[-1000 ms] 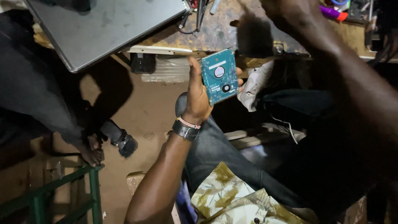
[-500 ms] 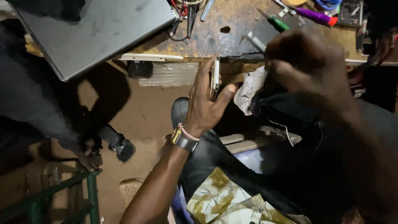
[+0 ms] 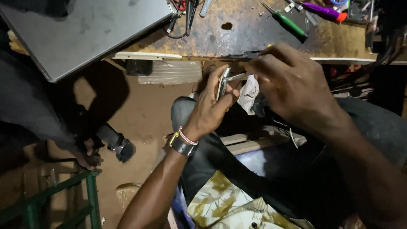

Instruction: A person is inspecting a smartphone and then using a screwdriver to work on a hard drive at a repair bench.

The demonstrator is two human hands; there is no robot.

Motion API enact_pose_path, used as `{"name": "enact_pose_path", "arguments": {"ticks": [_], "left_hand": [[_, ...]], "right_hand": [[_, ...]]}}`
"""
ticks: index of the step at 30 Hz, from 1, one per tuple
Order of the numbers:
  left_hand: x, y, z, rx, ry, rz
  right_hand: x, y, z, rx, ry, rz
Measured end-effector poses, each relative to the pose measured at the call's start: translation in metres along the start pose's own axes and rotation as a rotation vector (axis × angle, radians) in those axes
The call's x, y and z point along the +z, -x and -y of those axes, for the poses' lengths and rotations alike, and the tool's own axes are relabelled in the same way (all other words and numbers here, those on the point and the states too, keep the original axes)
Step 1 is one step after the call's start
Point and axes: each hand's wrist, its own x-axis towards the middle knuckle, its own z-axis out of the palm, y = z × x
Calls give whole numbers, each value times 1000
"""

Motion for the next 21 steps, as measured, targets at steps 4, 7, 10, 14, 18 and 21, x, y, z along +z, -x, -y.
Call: {"name": "enact_pose_path", "arguments": {"ticks": [4,7,10,14,18,21], "left_hand": [[-1,1,-5,-52,90,106],[0,3,-10,-45,122,150],[0,4,-13,27,111,161],[0,6,-16,51,133,198],[-1,8,-19,-9,219,215],[0,7,-13,15,310,233]], "right_hand": [[1,-2,2,-136,22,-95],[4,-3,1,-216,36,-134],[9,-3,-3,-210,79,-149],[13,-3,-9,-156,4,-128],[8,-6,-3,-171,-161,-110],[11,-5,-5,-125,-190,-98]]}}
